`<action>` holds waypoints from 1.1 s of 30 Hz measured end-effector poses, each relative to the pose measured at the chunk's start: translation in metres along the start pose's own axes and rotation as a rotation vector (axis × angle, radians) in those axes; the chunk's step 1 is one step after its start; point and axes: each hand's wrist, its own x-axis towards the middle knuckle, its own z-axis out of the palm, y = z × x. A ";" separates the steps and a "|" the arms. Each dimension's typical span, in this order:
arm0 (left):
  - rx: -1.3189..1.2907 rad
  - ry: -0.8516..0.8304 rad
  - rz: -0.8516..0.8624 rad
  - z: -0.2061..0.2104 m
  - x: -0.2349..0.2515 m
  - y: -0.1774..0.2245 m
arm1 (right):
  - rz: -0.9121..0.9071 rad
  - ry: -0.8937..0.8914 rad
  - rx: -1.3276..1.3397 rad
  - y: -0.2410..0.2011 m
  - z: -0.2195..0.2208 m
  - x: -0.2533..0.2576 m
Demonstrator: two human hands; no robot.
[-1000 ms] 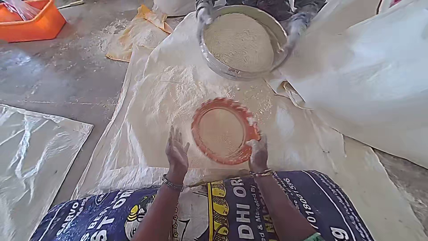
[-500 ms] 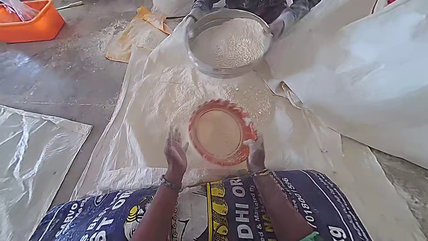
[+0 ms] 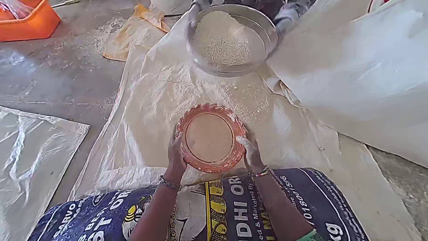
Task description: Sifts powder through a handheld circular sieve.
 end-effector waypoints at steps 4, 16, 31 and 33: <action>-0.027 0.011 0.103 0.007 -0.004 -0.012 | 0.091 -0.053 -0.076 -0.008 0.012 -0.016; -0.203 -0.145 0.118 -0.005 -0.003 0.001 | 0.018 0.232 -0.096 -0.013 0.006 -0.008; -0.130 -0.060 0.143 -0.010 0.000 0.008 | 0.017 0.251 -0.059 -0.005 0.003 -0.005; -0.119 -0.046 0.136 -0.005 -0.006 0.003 | 0.007 0.218 -0.109 -0.008 0.001 -0.008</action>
